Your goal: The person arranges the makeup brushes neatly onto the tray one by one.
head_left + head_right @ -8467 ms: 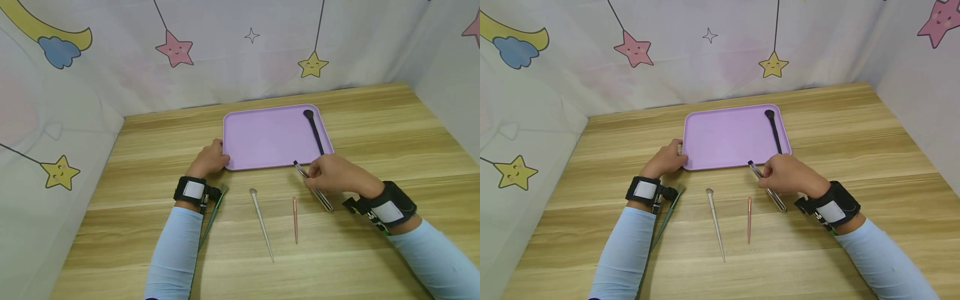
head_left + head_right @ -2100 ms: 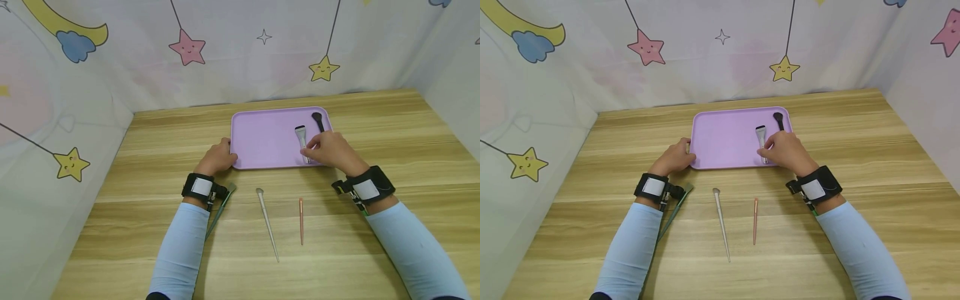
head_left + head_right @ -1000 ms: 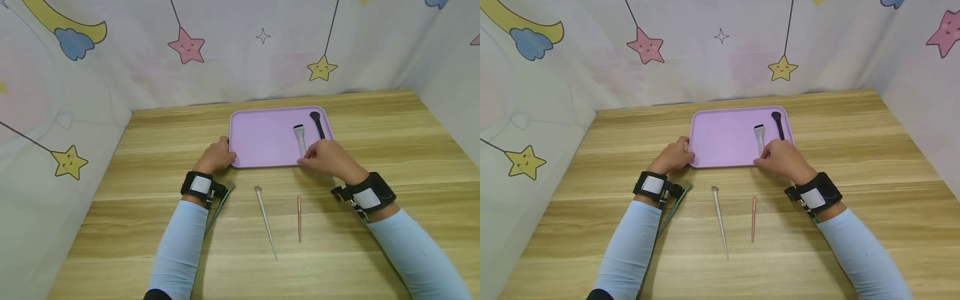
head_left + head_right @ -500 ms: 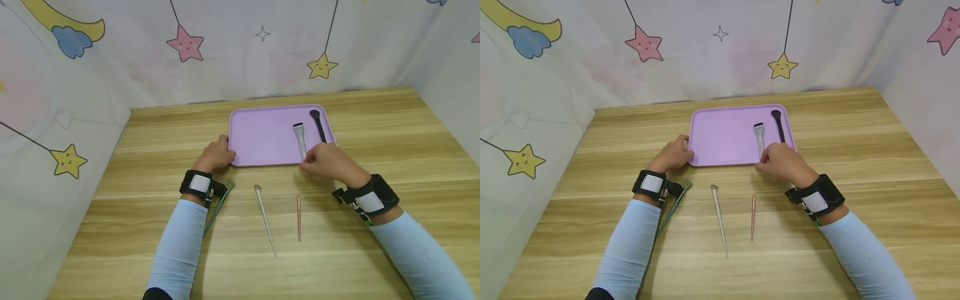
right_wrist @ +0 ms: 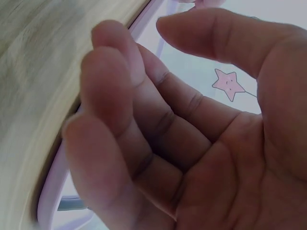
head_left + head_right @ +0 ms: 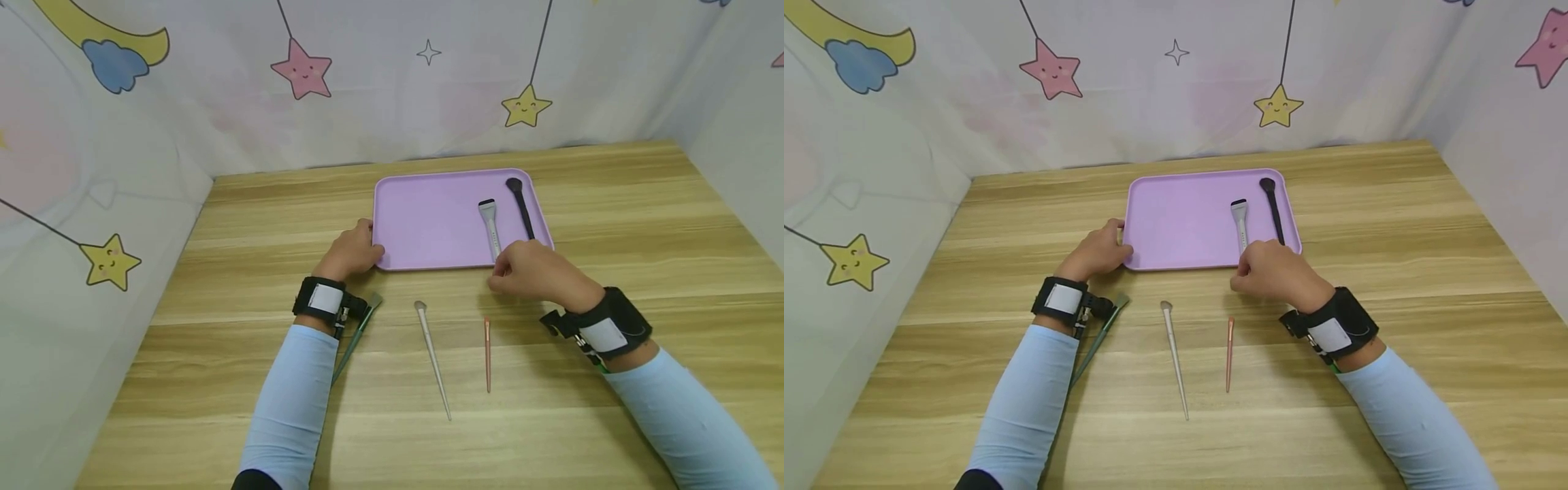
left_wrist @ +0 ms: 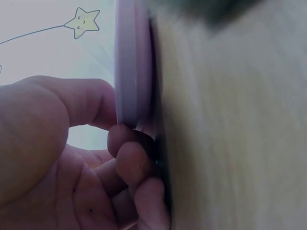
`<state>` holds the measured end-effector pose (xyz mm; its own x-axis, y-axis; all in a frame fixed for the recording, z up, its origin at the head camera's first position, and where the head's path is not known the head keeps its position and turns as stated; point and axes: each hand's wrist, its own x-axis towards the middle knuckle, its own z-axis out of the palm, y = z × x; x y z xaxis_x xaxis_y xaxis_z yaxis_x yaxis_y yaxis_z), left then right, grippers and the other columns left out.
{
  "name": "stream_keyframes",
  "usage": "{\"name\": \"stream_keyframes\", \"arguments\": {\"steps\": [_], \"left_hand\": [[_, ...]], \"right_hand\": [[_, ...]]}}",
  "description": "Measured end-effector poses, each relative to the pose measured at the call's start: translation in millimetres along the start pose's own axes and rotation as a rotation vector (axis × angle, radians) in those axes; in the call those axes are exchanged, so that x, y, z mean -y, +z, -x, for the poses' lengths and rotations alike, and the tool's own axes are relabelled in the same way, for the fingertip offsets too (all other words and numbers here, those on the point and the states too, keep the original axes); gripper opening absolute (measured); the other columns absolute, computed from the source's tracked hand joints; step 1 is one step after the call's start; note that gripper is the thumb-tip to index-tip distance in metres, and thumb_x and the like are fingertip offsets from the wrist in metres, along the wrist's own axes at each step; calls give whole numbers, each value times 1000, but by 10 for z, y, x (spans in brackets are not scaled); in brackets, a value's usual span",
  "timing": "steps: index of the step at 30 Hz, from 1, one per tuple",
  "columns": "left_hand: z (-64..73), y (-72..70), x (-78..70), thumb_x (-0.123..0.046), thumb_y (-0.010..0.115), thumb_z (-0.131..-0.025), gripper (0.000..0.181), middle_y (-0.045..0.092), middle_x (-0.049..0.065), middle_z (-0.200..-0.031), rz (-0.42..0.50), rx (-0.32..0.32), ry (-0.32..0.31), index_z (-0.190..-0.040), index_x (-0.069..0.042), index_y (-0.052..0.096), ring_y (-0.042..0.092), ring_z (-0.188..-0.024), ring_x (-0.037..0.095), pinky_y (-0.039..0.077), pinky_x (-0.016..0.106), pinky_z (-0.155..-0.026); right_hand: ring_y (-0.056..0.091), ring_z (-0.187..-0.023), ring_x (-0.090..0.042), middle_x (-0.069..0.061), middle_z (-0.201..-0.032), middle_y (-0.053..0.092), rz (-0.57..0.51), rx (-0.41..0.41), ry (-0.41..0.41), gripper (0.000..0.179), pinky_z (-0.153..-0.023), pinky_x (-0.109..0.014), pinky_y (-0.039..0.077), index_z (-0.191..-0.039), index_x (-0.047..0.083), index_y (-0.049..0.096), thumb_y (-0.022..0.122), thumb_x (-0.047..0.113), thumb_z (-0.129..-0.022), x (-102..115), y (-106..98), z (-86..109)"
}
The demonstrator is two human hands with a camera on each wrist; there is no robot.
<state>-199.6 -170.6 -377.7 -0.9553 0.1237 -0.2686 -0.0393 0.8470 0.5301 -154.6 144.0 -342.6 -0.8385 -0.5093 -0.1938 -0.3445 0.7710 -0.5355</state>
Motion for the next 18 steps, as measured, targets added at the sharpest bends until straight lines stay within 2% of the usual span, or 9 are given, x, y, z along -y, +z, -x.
{"name": "stream_keyframes", "arguments": {"steps": [10, 18], "left_hand": [[-5, 4, 9, -20, 52, -96, 66, 54, 22, -128, 11, 0, -7, -153, 4, 28, 55, -96, 32, 42, 37, -77], [-16, 18, 22, -20, 52, -96, 66, 54, 22, -129, 8, -5, -5, -153, 3, 29, 55, -96, 31, 42, 37, -77]], "right_hand": [[54, -55, -14, 1, -65, 59, 19, 43, -14, 18, -55, -31, 45, -82, 3, 74, 68, 18, -89, 11, 0, 18], [55, -60, -14, 1, -69, 62, 46, 112, -10, 14, -57, -32, 46, -81, 8, 75, 69, 19, -87, 48, -1, 39]]}}
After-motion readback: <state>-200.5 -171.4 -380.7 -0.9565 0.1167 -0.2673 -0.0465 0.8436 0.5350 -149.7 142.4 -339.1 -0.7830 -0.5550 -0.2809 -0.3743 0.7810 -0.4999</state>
